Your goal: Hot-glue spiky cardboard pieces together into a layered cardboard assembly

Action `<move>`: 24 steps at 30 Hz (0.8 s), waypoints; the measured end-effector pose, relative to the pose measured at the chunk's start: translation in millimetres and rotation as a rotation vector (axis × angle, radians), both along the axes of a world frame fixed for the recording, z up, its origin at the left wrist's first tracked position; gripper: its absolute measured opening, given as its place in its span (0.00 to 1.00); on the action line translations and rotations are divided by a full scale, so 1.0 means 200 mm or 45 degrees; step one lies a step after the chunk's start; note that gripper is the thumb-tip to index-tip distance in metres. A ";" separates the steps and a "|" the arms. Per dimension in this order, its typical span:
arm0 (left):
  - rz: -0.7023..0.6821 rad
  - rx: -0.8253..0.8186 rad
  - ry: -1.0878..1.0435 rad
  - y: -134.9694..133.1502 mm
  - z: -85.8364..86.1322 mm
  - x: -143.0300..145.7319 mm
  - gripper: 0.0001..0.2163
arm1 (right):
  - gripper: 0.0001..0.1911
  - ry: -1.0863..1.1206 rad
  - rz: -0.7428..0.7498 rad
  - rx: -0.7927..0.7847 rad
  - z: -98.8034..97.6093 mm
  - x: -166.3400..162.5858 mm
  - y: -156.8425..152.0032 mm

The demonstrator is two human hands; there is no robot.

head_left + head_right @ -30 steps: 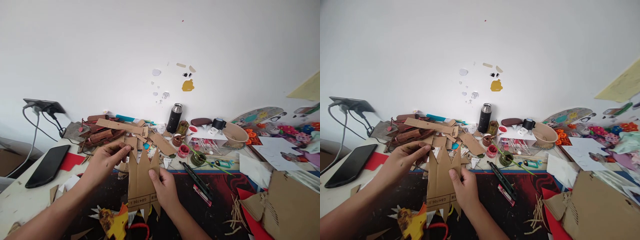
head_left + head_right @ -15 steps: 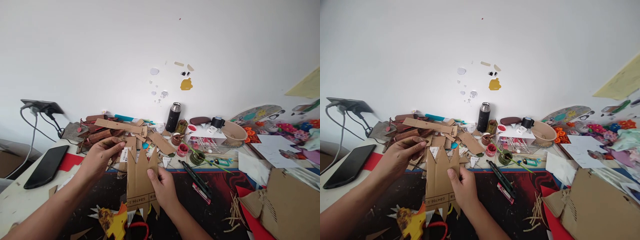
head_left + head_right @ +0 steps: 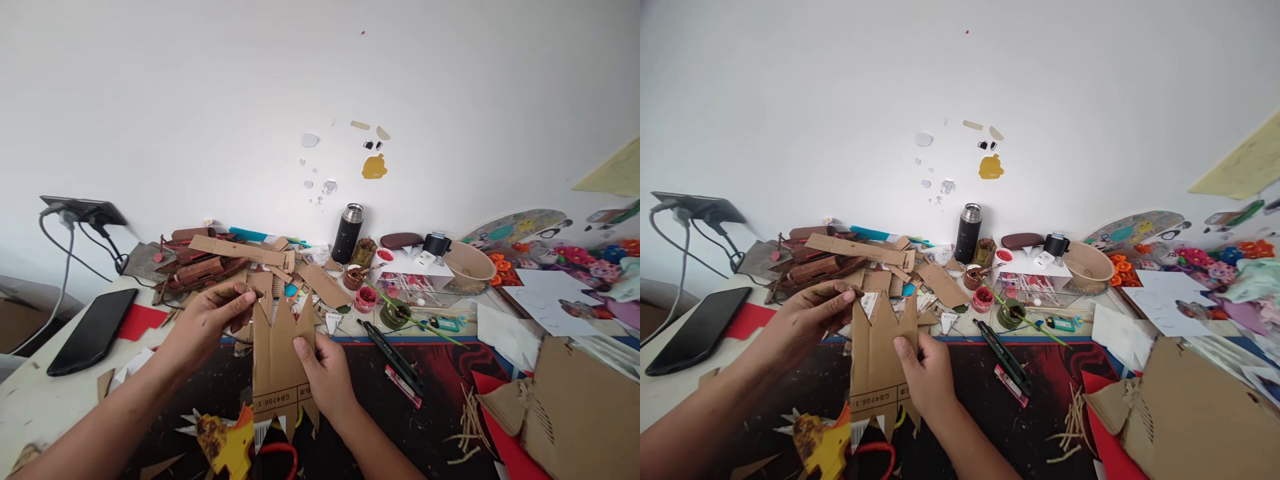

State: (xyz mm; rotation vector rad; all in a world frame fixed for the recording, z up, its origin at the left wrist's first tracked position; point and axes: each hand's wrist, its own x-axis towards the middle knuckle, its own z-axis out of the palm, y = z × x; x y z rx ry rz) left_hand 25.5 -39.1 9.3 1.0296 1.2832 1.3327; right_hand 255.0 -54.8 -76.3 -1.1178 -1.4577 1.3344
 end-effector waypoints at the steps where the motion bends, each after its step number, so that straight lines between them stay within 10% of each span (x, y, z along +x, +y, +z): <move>1: 0.005 -0.011 -0.035 0.01 0.00 0.00 0.26 | 0.34 0.001 0.000 -0.003 0.00 0.00 0.00; 15: 0.172 0.054 -0.271 0.07 0.01 -0.03 0.18 | 0.36 0.081 0.027 -0.089 0.01 -0.01 0.00; 24: 0.035 -0.031 0.045 0.02 -0.09 -0.05 0.21 | 0.39 0.561 -0.064 -0.530 0.08 0.01 0.05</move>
